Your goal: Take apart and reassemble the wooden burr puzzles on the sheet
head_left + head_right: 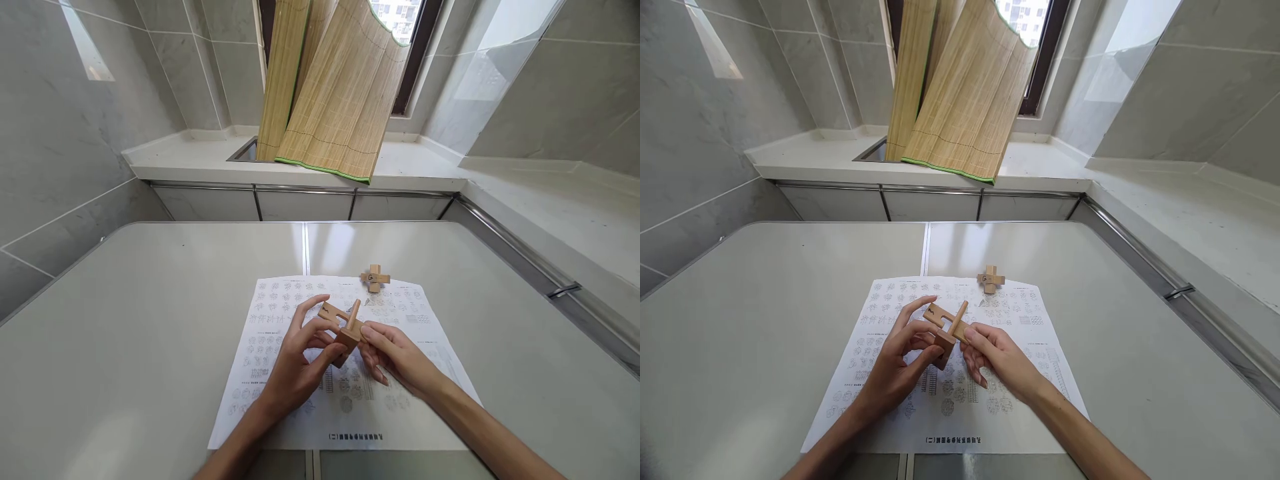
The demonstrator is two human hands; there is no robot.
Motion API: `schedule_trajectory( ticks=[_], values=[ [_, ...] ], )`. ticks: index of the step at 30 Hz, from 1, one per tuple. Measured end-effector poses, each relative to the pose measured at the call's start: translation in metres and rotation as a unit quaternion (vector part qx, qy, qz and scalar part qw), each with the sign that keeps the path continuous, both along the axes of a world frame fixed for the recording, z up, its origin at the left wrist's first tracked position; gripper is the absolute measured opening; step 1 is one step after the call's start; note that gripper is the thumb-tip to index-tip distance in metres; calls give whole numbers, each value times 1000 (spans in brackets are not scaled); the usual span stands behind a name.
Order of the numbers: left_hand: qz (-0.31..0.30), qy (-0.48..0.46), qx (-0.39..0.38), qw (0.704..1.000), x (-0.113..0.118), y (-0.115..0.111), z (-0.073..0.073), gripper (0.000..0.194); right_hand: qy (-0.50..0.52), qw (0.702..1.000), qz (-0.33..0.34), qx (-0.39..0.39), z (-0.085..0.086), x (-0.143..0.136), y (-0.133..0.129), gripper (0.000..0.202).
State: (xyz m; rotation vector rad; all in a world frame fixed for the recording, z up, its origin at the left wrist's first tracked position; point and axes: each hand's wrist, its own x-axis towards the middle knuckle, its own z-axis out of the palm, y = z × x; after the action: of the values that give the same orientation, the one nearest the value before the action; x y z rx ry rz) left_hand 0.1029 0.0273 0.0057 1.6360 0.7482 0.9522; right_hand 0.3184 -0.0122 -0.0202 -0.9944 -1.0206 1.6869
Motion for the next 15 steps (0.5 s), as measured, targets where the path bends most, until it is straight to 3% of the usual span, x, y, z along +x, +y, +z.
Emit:
schedule_trajectory(
  ticks=[10,12,15],
  values=[
    [0,2,-51,999,-6,7,10,17,-27,996,-78,13,2,-2,0,43],
    [30,-10,-78,996,-10,11,13,21,-28,996,-88,17,4,0,0,42],
    [146,-4,-113,983,-16,21,14,32,-14,996,-84,18,7,3,0,39]
  ],
)
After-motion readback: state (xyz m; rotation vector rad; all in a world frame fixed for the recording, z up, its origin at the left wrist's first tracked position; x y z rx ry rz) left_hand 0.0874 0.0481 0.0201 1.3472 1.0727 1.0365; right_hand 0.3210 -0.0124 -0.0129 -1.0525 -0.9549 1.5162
